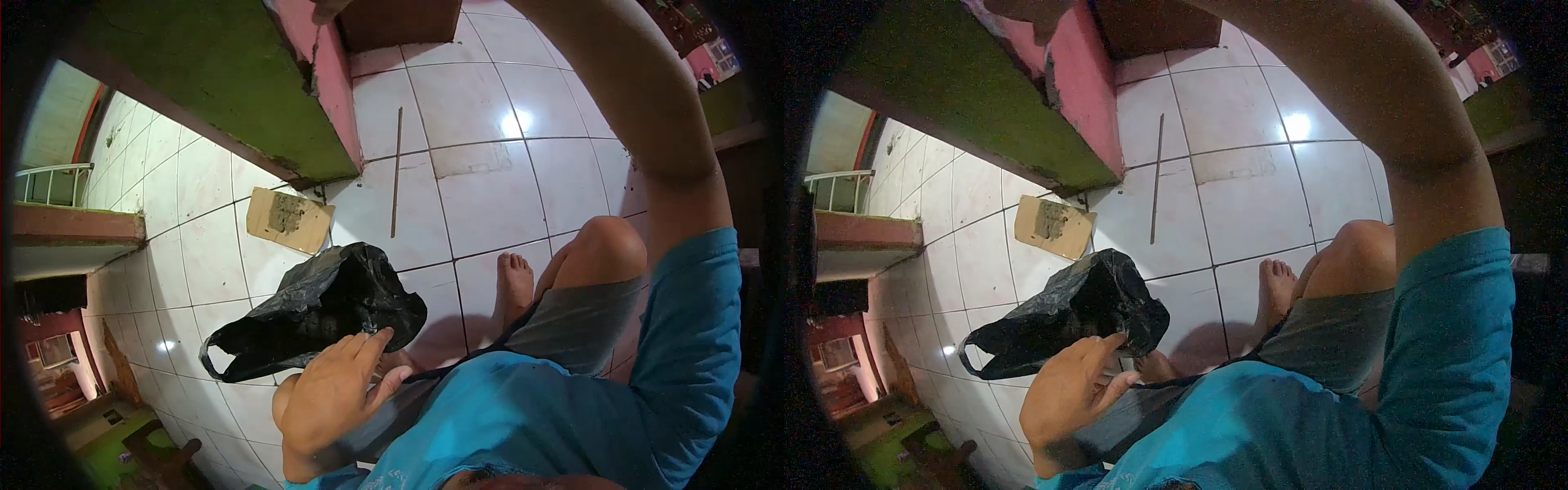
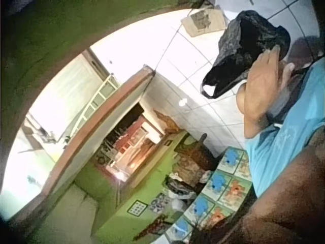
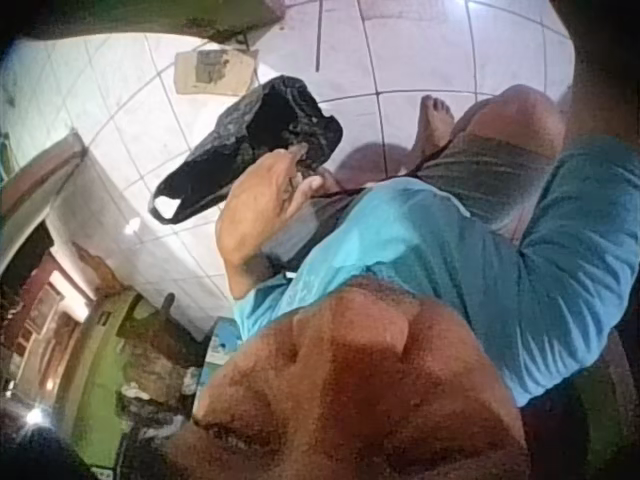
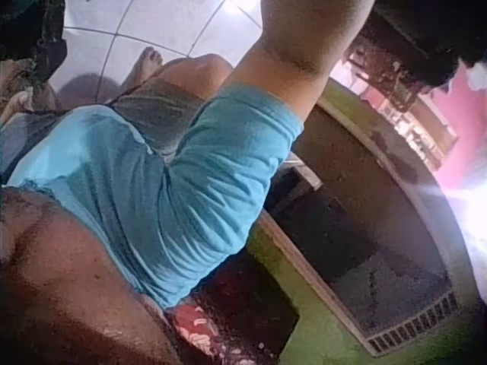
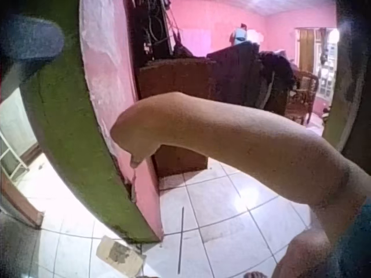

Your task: The person applies a patching compound to a damaged area of a pink and green wall using a putty knife. They pick up the compound from a black plastic bag and spread it over the wall surface, then use a small wooden stick to smooth or clear specific sections.

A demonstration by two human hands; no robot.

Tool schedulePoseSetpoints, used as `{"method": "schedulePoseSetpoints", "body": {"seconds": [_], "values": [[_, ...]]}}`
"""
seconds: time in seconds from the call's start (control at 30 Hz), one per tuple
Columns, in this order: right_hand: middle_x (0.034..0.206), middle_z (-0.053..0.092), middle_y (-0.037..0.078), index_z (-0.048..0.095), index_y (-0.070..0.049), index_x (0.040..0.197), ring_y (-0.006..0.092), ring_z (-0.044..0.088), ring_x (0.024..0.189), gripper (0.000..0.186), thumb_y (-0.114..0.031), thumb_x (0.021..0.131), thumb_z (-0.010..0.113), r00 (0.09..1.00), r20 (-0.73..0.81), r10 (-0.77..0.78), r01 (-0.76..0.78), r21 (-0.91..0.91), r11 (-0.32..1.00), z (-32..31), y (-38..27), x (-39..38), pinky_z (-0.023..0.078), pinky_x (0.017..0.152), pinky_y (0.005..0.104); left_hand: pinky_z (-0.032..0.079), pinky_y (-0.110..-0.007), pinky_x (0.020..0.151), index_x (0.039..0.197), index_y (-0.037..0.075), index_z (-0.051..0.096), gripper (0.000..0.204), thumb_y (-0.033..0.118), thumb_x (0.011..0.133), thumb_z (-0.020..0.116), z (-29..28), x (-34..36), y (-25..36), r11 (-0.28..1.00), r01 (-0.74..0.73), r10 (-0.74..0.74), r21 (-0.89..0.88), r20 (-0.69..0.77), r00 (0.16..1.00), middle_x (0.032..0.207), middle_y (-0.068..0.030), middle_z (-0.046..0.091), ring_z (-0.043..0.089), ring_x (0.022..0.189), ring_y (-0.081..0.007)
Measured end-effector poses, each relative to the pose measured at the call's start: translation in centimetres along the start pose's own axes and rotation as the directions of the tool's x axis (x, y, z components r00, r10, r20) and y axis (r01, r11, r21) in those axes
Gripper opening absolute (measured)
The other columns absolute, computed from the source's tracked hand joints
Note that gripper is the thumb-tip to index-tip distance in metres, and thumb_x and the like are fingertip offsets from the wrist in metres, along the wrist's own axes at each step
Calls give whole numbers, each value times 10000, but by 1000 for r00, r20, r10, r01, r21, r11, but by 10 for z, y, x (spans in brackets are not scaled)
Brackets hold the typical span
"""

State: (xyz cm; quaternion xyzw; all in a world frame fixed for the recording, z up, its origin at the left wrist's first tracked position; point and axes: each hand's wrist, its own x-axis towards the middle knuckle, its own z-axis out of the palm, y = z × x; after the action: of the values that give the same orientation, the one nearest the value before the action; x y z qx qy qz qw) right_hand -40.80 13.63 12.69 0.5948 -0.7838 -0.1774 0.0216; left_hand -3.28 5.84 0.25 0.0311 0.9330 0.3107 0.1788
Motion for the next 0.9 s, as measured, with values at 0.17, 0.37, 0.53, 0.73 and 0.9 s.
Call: {"method": "schedulePoseSetpoints", "body": {"seconds": [0.17,0.37,0.53,0.73,0.9], "values": [[985,741,259,759,55,984,408,717,934,455,-392,905,735,998,-50,48,-43,84,996,7,2,-28,562,837,468,551,-393,726,1238,-15,640,487,373,951,708,1,-1,-4,1000,5,-5,-4,13,1000,877,-131,657,667,834,-314],[991,741,255,759,48,990,408,717,938,435,-378,906,732,992,-72,101,-90,144,986,27,7,-54,561,836,466,549,-408,712,1320,9,603,561,391,930,736,5,4,-9,999,46,-45,-9,60,997,930,-158,651,678,796,-328],[996,741,252,759,43,996,408,718,941,419,-366,906,731,990,-92,110,-95,154,983,32,7,-56,561,835,465,557,-382,718,1246,-11,650,491,375,950,723,4,7,-6,999,32,-32,17,25,999,883,-134,655,670,803,-305],[1001,742,248,758,36,1003,408,718,945,400,-352,906,728,989,-125,82,-64,141,988,29,3,-46,561,834,463,557,-394,716,1270,3,642,499,371,946,731,-1,0,0,996,65,-66,61,13,998,898,-150,656,670,817,-321],[1006,742,245,758,30,1008,407,718,949,385,-340,906,727,988,-107,110,-92,161,983,45,7,-55,560,834,462,556,-399,718,1279,-1,631,502,362,947,733,3,16,-5,998,58,-59,22,74,995,924,-159,654,670,829,-339]]}}
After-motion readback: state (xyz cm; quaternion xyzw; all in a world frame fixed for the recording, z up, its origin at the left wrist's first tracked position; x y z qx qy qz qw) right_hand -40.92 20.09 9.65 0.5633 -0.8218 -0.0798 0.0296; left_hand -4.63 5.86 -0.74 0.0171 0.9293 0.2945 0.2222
